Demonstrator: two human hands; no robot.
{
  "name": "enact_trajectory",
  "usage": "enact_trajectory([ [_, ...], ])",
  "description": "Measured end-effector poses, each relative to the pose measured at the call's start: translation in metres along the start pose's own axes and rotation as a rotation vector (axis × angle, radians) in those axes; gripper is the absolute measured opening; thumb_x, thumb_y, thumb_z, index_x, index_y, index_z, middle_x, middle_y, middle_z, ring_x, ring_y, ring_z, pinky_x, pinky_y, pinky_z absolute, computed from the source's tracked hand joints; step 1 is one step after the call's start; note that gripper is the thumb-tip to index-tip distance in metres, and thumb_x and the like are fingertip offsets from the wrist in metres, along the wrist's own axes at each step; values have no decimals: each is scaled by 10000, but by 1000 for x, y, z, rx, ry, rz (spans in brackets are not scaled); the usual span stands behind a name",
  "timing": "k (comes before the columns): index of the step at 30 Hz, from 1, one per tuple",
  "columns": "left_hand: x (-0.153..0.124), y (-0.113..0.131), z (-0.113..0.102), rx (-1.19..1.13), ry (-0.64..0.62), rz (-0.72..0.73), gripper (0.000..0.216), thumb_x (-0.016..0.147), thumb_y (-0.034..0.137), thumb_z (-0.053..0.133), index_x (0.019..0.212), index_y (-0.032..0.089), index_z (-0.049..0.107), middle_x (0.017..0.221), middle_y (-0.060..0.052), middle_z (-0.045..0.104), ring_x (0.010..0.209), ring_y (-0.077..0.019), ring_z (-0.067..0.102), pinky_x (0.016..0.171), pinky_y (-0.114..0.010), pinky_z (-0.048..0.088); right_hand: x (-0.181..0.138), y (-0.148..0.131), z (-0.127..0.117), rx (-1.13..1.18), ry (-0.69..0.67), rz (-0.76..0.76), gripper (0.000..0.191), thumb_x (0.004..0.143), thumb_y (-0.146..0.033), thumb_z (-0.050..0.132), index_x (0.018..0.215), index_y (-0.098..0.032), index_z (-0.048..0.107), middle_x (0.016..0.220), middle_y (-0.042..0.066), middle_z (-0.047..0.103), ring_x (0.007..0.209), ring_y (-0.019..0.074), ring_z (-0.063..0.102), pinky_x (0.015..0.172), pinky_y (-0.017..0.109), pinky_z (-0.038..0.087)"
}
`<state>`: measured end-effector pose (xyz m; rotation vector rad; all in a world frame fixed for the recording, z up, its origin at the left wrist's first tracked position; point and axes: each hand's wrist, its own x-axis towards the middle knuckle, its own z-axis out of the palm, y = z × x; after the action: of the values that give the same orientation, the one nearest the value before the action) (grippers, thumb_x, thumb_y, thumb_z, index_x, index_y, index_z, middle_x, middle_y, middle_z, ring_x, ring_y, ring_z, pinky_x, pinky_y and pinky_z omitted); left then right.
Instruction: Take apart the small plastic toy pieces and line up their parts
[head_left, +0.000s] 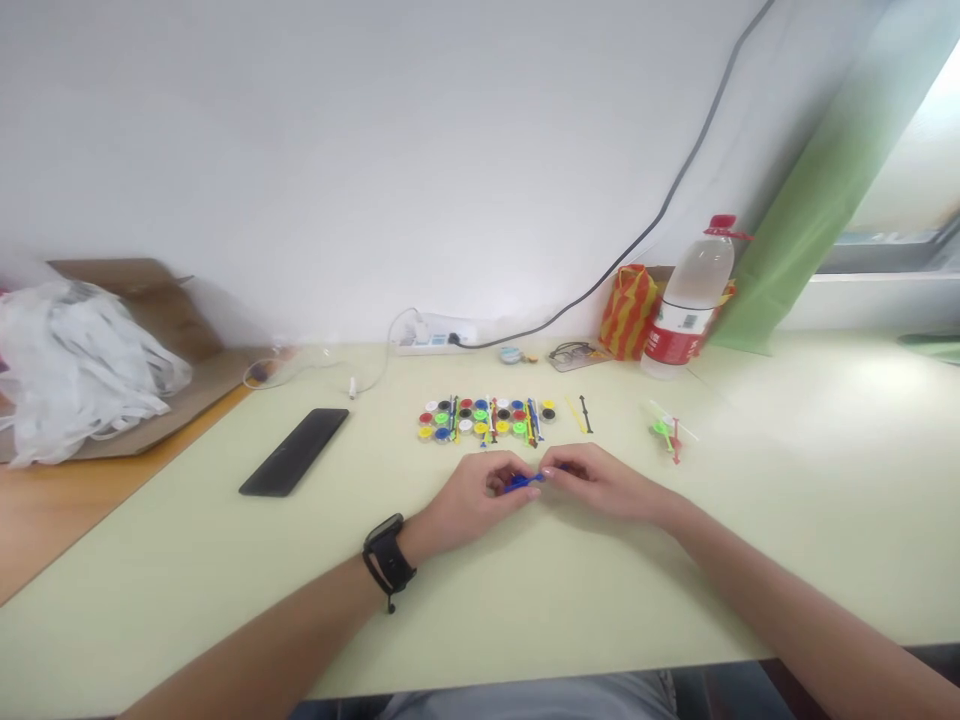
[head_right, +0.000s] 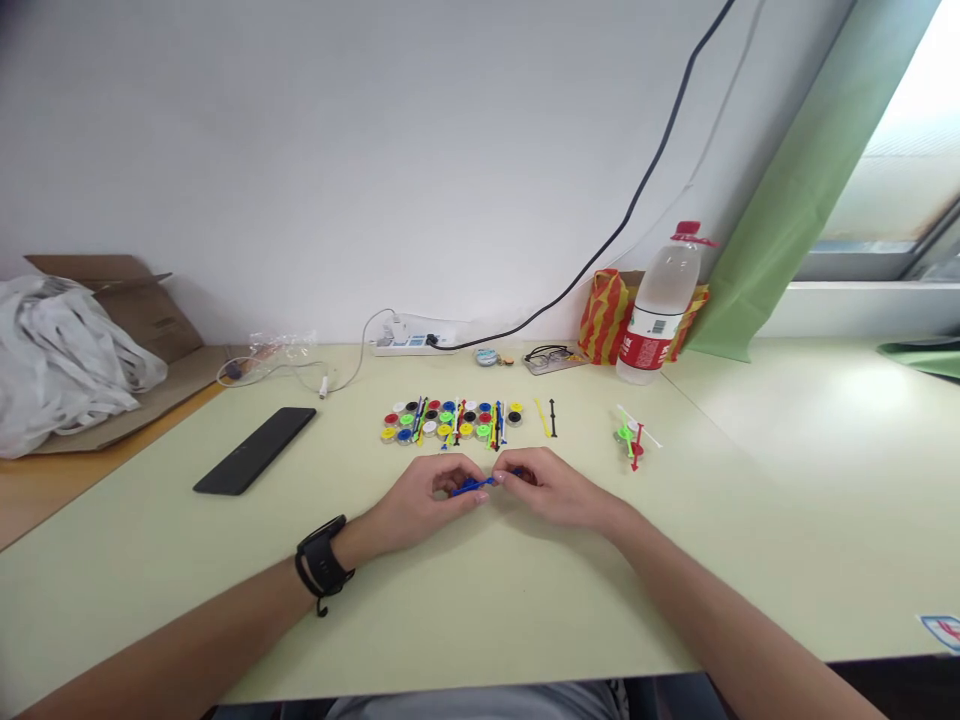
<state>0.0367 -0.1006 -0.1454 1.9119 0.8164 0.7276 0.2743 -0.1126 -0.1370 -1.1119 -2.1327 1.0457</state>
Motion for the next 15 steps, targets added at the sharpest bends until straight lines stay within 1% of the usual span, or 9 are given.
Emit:
enact_trajectory([
  [2, 0, -3, 0, -29, 11, -25, 269, 901, 418, 728, 1014, 175, 723, 920, -38, 675, 768, -141, 594, 697, -267, 499, -1, -2, 0, 11, 31, -12, 254, 1045, -325, 433, 1002, -209, 655, 893, 20, 613, 822, 182, 528, 746, 300, 408],
  [4, 1, -6, -1, -75, 19, -51, 291, 875, 415, 759, 1022, 168, 715, 948, -48, 682, 769, -140, 605, 701, -267, 509, -2, -5, 0, 37, 60, 5, 260, 1056, -301, 394, 1086, -214, 637, 905, 19, 597, 856, 186, 527, 795, 314, 411],
  [7, 1, -7, -2, -142, 33, -73, 307, 831, 379, 810, 1032, 168, 713, 1024, -65, 701, 844, -156, 646, 782, -282, 538, -2, -7, 2, 97, 83, 46, 249, 1056, -301, 392, 1122, -216, 616, 861, 6, 541, 814, 178, 496, 770, 310, 399],
  [9, 2, -6, -3, -154, 34, -75, 320, 824, 370, 819, 1057, 176, 718, 1046, -66, 710, 892, -170, 663, 834, -297, 547, -1, -7, 4, 156, 96, 34, 211, 1044, -302, 429, 1126, -218, 605, 869, 2, 525, 805, 171, 485, 752, 301, 394],
  [12, 5, -2, -4, -139, 29, -47, 289, 877, 379, 769, 1092, 189, 733, 1063, -69, 729, 963, -195, 675, 885, -315, 549, 0, -4, 11, 270, 89, -7, 174, 1021, -300, 496, 1152, -224, 581, 838, -15, 507, 748, 153, 467, 688, 279, 381],
  [15, 7, -1, -3, -134, 41, -23, 239, 941, 375, 691, 1083, 192, 748, 1083, -75, 742, 988, -201, 676, 889, -313, 552, 3, 0, 19, 344, 98, -31, 156, 1010, -307, 529, 1133, -221, 573, 795, -25, 514, 692, 141, 460, 639, 273, 366],
])
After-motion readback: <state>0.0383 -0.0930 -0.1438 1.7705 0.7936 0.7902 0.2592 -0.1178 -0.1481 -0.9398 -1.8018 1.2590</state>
